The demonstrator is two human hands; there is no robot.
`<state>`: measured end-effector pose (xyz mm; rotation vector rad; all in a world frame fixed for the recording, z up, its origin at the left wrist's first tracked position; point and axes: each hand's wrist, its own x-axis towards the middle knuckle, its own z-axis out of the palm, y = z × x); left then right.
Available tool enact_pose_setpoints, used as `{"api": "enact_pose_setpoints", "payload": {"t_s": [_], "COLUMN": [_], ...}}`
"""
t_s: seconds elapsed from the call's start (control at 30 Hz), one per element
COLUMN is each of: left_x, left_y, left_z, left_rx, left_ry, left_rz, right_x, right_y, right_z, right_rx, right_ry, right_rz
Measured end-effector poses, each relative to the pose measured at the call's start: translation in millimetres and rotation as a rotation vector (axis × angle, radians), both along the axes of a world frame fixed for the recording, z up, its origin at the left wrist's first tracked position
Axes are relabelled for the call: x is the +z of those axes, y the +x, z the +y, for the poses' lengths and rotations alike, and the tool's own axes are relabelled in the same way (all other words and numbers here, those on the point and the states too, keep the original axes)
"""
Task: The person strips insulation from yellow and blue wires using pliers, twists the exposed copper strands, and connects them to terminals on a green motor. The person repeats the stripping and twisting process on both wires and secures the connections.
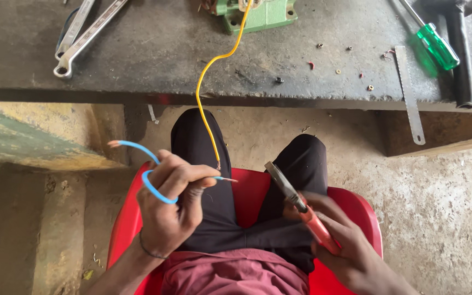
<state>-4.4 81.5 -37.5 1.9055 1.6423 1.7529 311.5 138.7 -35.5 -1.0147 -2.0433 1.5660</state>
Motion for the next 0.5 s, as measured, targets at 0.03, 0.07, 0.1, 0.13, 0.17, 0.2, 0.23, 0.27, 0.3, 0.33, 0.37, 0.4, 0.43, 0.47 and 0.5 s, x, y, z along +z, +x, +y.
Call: {"api": "enact_pose_setpoints", "payload": {"t_s": [0.03, 0.07, 0.1, 0.13, 0.17, 0.2, 0.23, 0.27, 0.3, 0.33, 0.37, 0.4, 0.43, 0.47, 0.5], "left_x": [0, 0, -1, 0, 0, 0, 0, 0, 0, -1, -2, -4, -5, -6, -6], "left_y": [2, 5, 7, 9, 11, 12, 13, 13, 14, 14, 14, 14, 14, 14, 14], "left_z": [-1, -1, -1, 0, 0, 0, 1, 1, 1, 1, 1, 0, 0, 0, -1], "left_rx": [-0.006, -0.013, -0.022, -0.031, -0.041, -0.052, -0.058, -0.063, -0.066, -0.072, -0.075, -0.077, -0.083, -0.092, -0.102], "left_ry": [-0.021, -0.040, -0.055, -0.063, -0.072, -0.084, -0.076, -0.068, -0.064, -0.070, -0.075, -0.079, -0.080, -0.081, -0.082], "left_rz": [-0.023, -0.047, -0.067, -0.073, -0.080, -0.087, -0.082, -0.077, -0.075, -0.071, -0.066, -0.059, -0.055, -0.050, -0.046], "right_x": [0, 1, 3, 5, 7, 10, 11, 12, 11, 10, 8, 5, 2, -1, -4], "right_y": [-8, -15, -21, -25, -29, -30, -31, -30, -30, -29, -27, -26, -23, -20, -15], "right_z": [-1, -1, -1, 1, 2, 3, 4, 6, 7, 7, 8, 9, 11, 11, 11], "right_rx": [0.009, 0.054, 0.033, 0.010, -0.014, -0.010, -0.007, -0.004, 0.007, 0.021, 0.037, 0.064, 0.090, 0.112, 0.148], "right_ry": [0.393, 0.907, 1.028, 1.150, 1.270, 1.257, 1.244, 1.229, 1.262, 1.293, 1.327, 1.257, 1.186, 1.116, 0.921], "right_rz": [-0.095, -0.211, -0.256, -0.299, -0.342, -0.355, -0.368, -0.383, -0.357, -0.330, -0.300, -0.277, -0.256, -0.237, -0.224]}}
